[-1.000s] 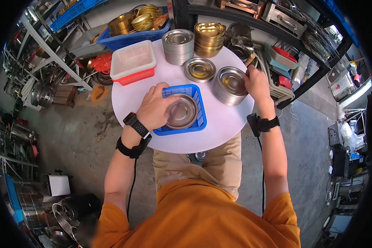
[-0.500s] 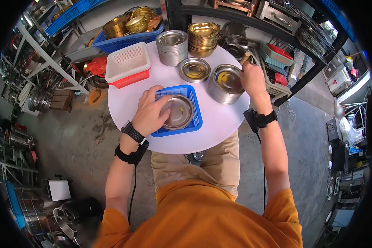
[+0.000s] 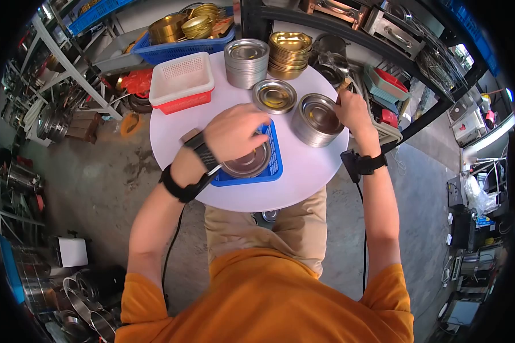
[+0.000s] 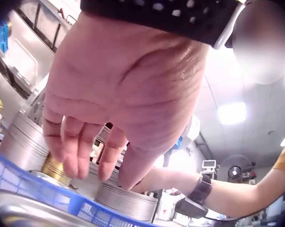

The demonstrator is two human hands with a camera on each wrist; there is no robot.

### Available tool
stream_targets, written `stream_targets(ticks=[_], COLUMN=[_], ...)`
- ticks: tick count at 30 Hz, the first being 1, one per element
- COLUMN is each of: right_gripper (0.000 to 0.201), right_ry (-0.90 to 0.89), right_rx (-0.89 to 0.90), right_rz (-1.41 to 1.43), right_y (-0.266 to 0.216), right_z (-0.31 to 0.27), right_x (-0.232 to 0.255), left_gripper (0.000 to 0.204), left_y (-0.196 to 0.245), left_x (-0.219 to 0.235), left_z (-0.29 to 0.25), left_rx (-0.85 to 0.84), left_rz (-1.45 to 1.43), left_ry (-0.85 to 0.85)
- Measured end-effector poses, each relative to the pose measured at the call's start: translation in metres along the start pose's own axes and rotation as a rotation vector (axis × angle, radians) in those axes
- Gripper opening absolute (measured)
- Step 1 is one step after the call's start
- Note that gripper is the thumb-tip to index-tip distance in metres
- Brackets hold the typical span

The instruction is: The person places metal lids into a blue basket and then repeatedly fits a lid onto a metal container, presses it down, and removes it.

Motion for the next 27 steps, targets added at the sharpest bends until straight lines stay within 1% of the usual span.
stream_targets(ticks=[1, 3, 5, 6, 7, 9, 10, 11, 12, 13, 15, 17, 19, 20, 21, 25, 27], right_gripper=[0.012, 0.014, 0.014, 0.014, 0.015, 0.015, 0.016, 0.017, 0.019, 0.019, 0.022, 0.024, 0.024, 0.019, 0.019, 0.023, 0.029], right_ry=[-0.011, -0.026, -0.051, -0.05, -0.074, -0.093, -0.149, -0.206, -0.223, -0.219, -0.236, -0.228, -0.201, -0.138, -0.134, -0.157, -0.229], right_rx=[0.011, 0.021, 0.013, 0.006, 0.007, -0.004, -0.021, -0.037, -0.051, -0.062, -0.063, -0.067, -0.035, -0.028, -0.037, -0.055, -0.077], right_rz=[0.013, 0.025, 0.045, 0.044, 0.081, 0.122, 0.159, 0.198, 0.194, 0.2, 0.203, 0.191, 0.19, 0.147, 0.154, 0.264, 0.451], right_y=[0.003, 0.005, 0.007, 0.008, 0.009, 0.011, 0.012, 0.013, 0.01, 0.008, 0.006, 0.007, 0.012, 0.014, 0.014, 0.014, 0.019], right_z=[0.001, 0.003, 0.006, 0.006, 0.008, 0.01, 0.011, 0.011, 0.009, 0.008, 0.006, 0.005, 0.007, 0.008, 0.008, 0.004, 0.006], right_x=[-0.002, -0.004, -0.004, -0.002, -0.001, 0.003, 0.005, 0.006, 0.011, 0.014, 0.018, 0.017, 0.01, 0.004, 0.007, 0.028, 0.036], left_gripper=[0.027, 0.022, 0.02, 0.018, 0.017, 0.016, 0.016, 0.015, 0.015, 0.015, 0.012, 0.011, 0.014, 0.014, 0.014, 0.006, 0.007], left_y=[0.012, 0.032, 0.04, 0.046, 0.05, 0.055, 0.055, 0.053, 0.052, 0.052, 0.05, 0.049, 0.046, 0.041, 0.04, 0.043, 0.047], left_x=[0.003, 0.005, -0.01, -0.014, -0.018, -0.025, -0.029, -0.034, -0.035, -0.035, -0.032, -0.027, -0.027, -0.032, -0.031, -0.026, -0.02], left_z=[0.017, 0.05, 0.082, 0.095, 0.105, 0.115, 0.118, 0.12, 0.12, 0.121, 0.122, 0.123, 0.125, 0.125, 0.124, 0.118, 0.112], left_rx=[-0.078, -0.168, -0.254, -0.228, -0.239, -0.207, -0.218, -0.207, -0.196, -0.205, -0.158, -0.164, -0.155, -0.188, -0.194, -0.226, -0.217], left_rz=[0.001, 0.017, 0.124, 0.166, 0.237, 0.302, 0.306, 0.273, 0.241, 0.247, 0.131, 0.124, 0.055, 0.055, 0.061, 0.083, 0.112], left_ry=[-0.002, -0.078, -0.066, -0.125, -0.172, -0.27, -0.275, -0.243, -0.212, -0.221, -0.275, -0.302, -0.328, -0.276, -0.285, -0.279, -0.212])
Point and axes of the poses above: each hand's wrist, its own z-axis towards the middle knuckle, its own x-axis out of the back of the hand, y = z × x, the point moved 1 cm from there along z, towards the middle knuckle, and after that the axes turned 7 degrees about -y, right-handed, at the moved point
